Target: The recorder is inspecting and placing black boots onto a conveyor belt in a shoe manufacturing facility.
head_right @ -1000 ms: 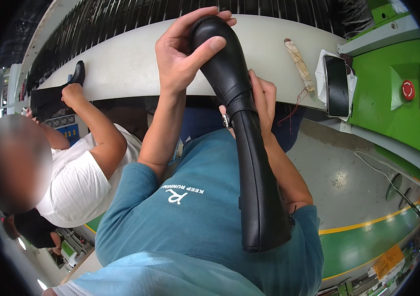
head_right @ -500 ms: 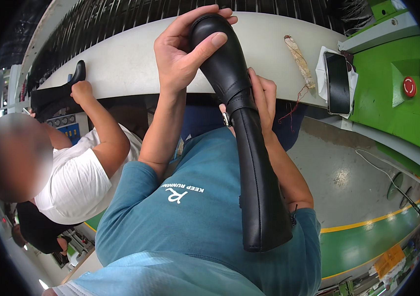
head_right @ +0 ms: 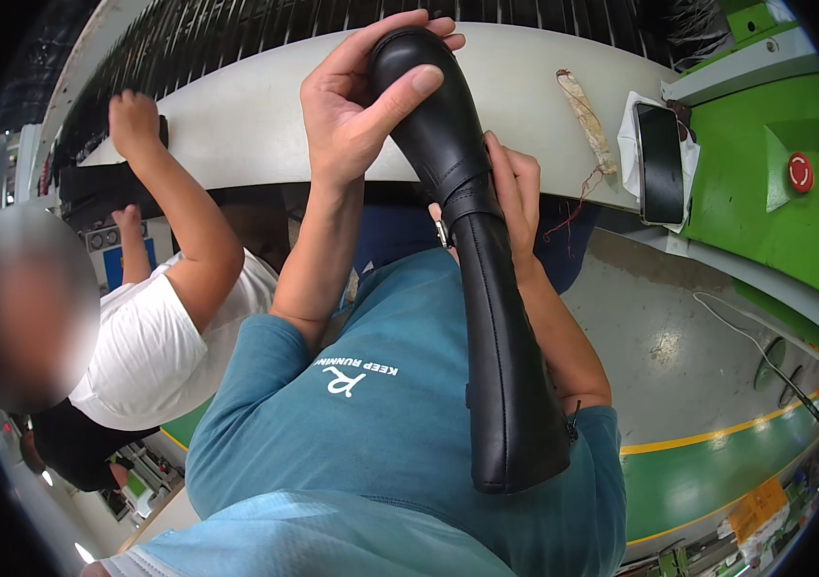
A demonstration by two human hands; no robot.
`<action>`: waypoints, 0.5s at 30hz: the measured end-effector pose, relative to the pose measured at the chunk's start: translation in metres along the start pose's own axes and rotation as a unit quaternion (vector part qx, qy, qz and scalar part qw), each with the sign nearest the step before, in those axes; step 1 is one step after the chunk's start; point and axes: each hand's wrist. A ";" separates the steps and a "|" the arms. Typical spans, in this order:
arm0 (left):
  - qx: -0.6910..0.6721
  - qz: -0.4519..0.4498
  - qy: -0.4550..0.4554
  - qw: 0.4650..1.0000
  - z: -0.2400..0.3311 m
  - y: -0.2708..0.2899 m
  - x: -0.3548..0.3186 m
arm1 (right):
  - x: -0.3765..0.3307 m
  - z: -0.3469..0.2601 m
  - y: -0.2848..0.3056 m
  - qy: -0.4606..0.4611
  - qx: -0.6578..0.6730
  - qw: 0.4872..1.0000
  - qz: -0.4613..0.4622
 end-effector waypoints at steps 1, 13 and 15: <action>0.013 -0.004 -0.010 1.000 0.001 0.000 0.000 | 0.000 0.000 0.000 -0.002 0.003 1.000 0.000; 0.049 -0.010 0.007 0.999 0.019 -0.013 0.000 | 0.000 -0.010 0.014 -0.077 0.006 0.997 -0.014; 0.039 -0.010 -0.001 0.999 0.025 -0.014 0.001 | 0.003 -0.010 0.020 -0.058 -0.009 0.998 -0.007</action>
Point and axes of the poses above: each hand's wrist, its own x-axis towards the middle knuckle, its own y-axis out of the back of the hand, z = x × y, and after that the axes turned 10 degrees about x, right-handed
